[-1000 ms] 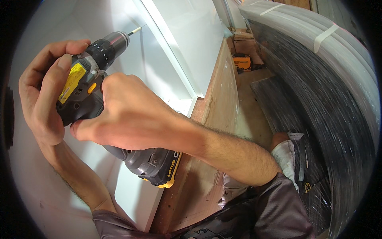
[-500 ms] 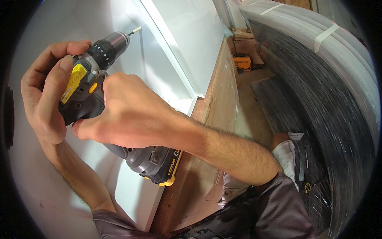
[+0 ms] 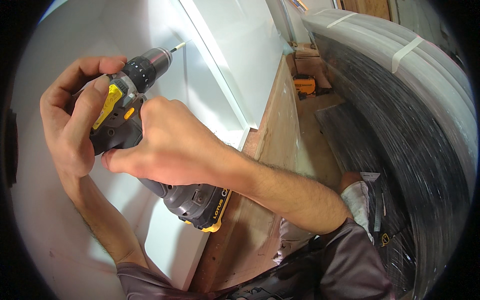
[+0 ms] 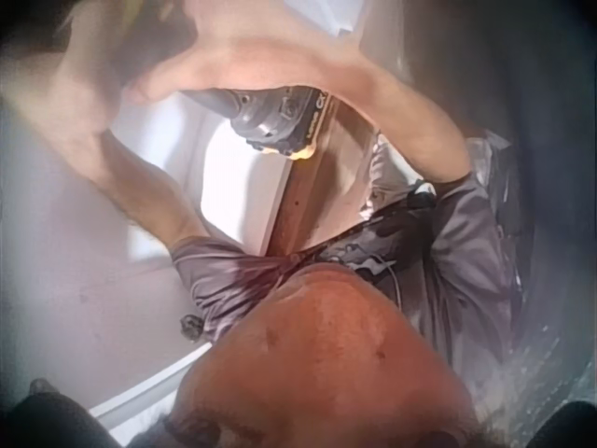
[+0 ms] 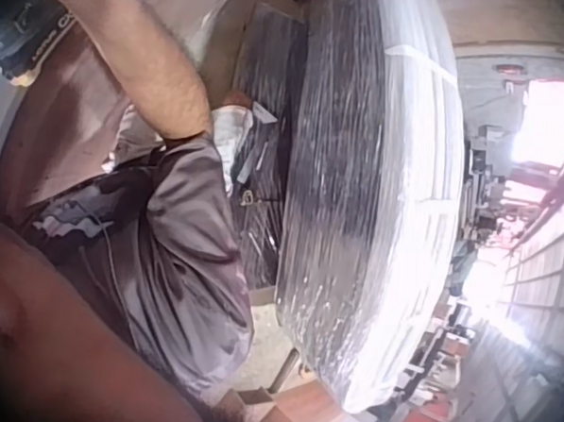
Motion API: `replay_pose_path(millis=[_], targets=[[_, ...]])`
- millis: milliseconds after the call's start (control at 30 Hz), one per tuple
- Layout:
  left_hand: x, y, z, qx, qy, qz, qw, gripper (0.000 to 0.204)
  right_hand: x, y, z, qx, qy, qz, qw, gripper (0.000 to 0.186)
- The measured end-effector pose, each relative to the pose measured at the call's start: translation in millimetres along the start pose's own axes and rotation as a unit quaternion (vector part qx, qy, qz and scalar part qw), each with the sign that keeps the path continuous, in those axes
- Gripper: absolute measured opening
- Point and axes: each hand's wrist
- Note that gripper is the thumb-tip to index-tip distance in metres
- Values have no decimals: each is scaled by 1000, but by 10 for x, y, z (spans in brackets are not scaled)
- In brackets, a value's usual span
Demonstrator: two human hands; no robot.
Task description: The person uses a cordless drill to make holes in the interior side panel of a white cabinet. They position the drill, activate it, and drill multiple holes along a marked line inside the cabinet.
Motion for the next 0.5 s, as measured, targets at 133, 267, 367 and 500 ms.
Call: replay_pose_path(millis=[133, 267, 367, 500], targets=[[98, -104, 50, 43, -86, -15, 995, 25, -17, -8, -10, 32, 22, -3, 999, 30], [-59, 20, 102, 62, -53, 41, 996, 24, -61, 2, 45, 47, 25, 27, 998, 22], [102, -34, 74, 45, -55, -14, 997, 24, -61, -7, -81, -15, 4, 19, 1000, 30], [82, -38, 58, 31, -58, -9, 998, 24, -51, -10, -132, -70, -4, 11, 997, 37]])
Point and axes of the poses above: each hand's wrist, its own y-axis away from the middle knuckle, its own x-axis out of the back of the hand, z = x × y
